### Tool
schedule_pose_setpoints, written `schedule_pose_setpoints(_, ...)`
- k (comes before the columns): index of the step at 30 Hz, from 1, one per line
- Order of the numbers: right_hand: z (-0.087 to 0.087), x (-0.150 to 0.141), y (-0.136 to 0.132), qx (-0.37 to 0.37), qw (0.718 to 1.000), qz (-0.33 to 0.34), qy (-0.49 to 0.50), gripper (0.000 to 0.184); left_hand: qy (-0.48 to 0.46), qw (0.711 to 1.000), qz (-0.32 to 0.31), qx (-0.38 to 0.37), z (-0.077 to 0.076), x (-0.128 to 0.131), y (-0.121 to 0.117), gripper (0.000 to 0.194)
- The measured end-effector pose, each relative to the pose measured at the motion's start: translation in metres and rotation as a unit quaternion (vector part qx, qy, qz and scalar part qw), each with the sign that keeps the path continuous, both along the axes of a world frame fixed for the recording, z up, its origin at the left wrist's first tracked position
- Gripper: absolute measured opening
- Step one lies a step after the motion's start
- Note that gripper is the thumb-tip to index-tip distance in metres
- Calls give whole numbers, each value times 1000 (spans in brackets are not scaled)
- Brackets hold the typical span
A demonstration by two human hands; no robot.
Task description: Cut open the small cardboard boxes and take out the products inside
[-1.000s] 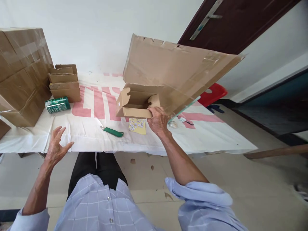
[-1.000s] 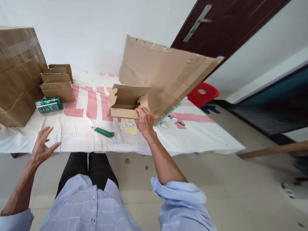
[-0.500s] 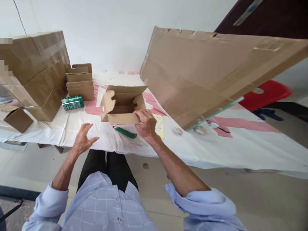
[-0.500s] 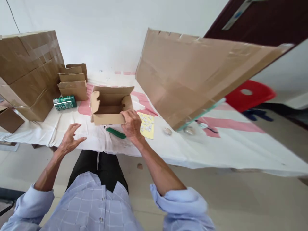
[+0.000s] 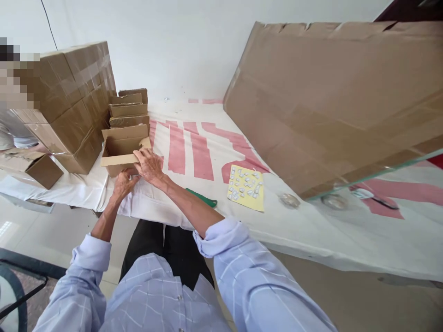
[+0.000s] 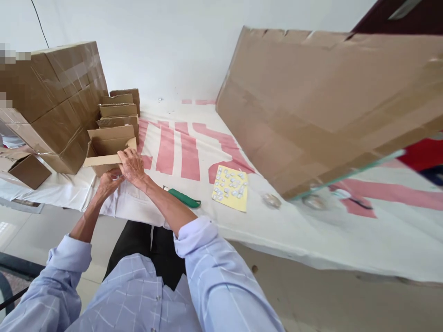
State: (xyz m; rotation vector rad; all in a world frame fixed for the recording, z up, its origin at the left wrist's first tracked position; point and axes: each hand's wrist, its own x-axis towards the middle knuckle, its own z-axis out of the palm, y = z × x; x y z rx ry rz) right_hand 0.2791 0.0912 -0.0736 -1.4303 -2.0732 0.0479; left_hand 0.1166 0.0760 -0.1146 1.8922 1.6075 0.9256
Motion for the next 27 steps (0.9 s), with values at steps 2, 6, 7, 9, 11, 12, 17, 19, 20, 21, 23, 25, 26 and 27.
schedule_pose_setpoints(2, -6, 3, -5, 40, 998, 32, 26, 53, 0, 1000, 30, -8, 1, -4, 16, 24)
schedule_pose_setpoints(6, -29, 34, -25, 78, 994, 34, 72, 55, 2, 996, 87, -17, 2, -7, 42, 26)
schedule_pose_setpoints(7, -36, 44, -30, 75, 994, 27, 79, 54, 2, 995, 97, -17, 3, -8, 48, 30)
schedule_pose_setpoints(9, -53, 64, -39, 60, 994, 12, 88, 52, 2, 994, 108, -15, 4, -10, 57, 36)
schedule_pose_setpoints(11, -70, 82, -46, 37, 995, -2, 91, 49, 2, 994, 113, -10, 6, -13, 64, 40)
schedule_pose_setpoints(12, -78, 90, -48, 24, 996, -9, 90, 48, 3, 993, 114, -7, 7, -15, 67, 40)
schedule_pose_setpoints(17, -112, 115, -63, -29, 996, -35, 76, 39, 4, 994, 112, 6, 5, -18, 85, 39)
schedule_pose_setpoints(19, -120, 121, -68, -42, 996, -46, 69, 37, -1, 994, 108, 10, 3, -19, 95, 40)
schedule_pose_setpoints(20, -123, 124, -70, -47, 995, -50, 67, 36, -5, 994, 105, 12, 2, -18, 101, 40)
schedule_pose_setpoints(21, -125, 126, -73, -49, 995, -54, 64, 35, -8, 995, 103, 14, 1, -18, 107, 40)
schedule_pose_setpoints(23, -128, 128, -77, -49, 996, -57, 56, 35, -15, 995, 97, 17, 1, -18, 120, 39)
schedule_pose_setpoints(25, -130, 127, -79, -48, 996, -59, 43, 33, -23, 996, 89, 20, 0, -17, 132, 39)
schedule_pose_setpoints(26, -130, 126, -81, -48, 996, -60, 35, 32, -28, 996, 84, 21, 0, -17, 138, 38)
schedule_pose_setpoints(27, -130, 125, -81, -48, 997, -61, 29, 31, -33, 996, 78, 23, 0, -17, 143, 38)
